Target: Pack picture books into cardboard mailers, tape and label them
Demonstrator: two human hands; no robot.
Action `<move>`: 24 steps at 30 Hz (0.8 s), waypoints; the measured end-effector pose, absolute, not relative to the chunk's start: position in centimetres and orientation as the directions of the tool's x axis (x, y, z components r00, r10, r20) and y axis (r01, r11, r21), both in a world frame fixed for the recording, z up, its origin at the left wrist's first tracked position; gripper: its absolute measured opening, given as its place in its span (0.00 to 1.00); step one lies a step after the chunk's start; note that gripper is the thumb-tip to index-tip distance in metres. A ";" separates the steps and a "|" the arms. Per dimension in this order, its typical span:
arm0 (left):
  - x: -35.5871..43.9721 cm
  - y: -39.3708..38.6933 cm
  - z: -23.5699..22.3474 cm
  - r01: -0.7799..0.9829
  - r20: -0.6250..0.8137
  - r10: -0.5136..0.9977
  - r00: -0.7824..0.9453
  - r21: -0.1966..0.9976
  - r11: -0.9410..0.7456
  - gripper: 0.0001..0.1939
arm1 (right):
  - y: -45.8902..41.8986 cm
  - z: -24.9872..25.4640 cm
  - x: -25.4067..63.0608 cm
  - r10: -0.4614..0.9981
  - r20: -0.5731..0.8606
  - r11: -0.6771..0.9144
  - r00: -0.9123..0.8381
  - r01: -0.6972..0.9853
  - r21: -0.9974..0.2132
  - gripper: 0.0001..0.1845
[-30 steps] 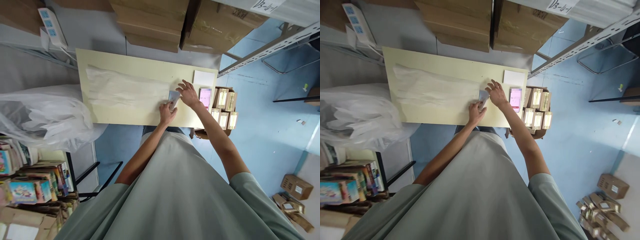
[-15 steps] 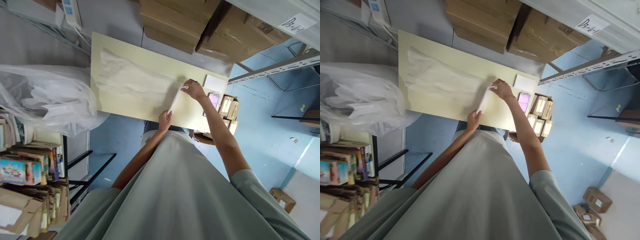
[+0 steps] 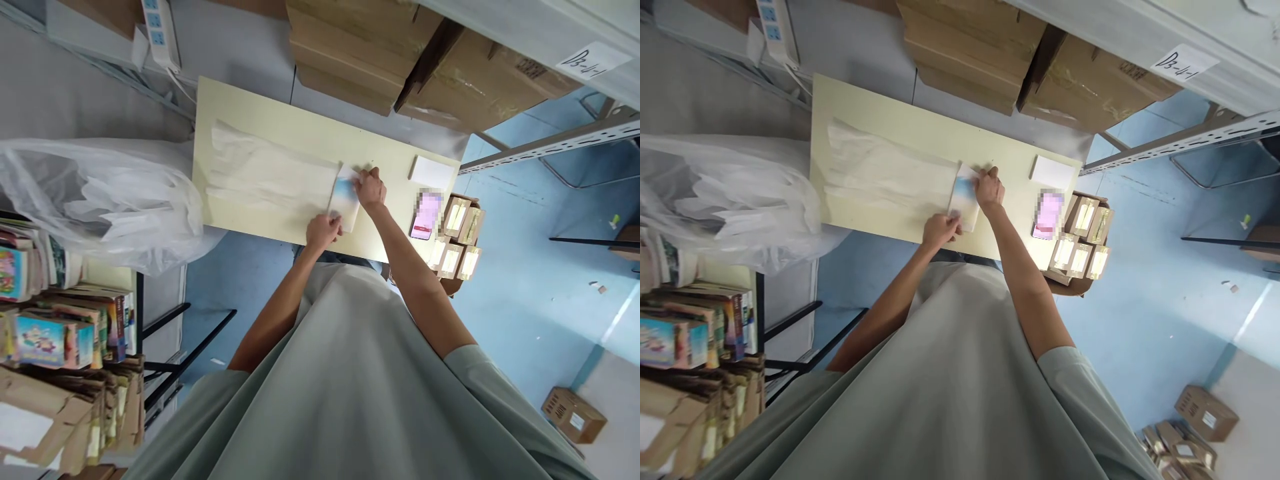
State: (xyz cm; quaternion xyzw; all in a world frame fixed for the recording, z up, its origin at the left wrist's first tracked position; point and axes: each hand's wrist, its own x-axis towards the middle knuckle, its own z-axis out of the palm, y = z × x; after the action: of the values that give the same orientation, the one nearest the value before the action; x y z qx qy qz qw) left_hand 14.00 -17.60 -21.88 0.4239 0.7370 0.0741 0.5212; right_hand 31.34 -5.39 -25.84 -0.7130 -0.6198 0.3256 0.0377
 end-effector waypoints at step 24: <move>10.6 -12.7 -25.6 0.844 -0.215 0.900 0.378 0.480 -0.240 0.36 | -17.7 -25.1 29.8 0.756 -0.551 -0.640 0.354 0.218 -0.737 0.17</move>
State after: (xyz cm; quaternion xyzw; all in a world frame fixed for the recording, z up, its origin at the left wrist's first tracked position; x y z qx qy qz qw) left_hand 10.60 -12.70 -25.55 0.7857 0.5549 0.0528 0.2682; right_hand 29.76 -17.67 -25.10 -0.7722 -0.3151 0.4728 0.2844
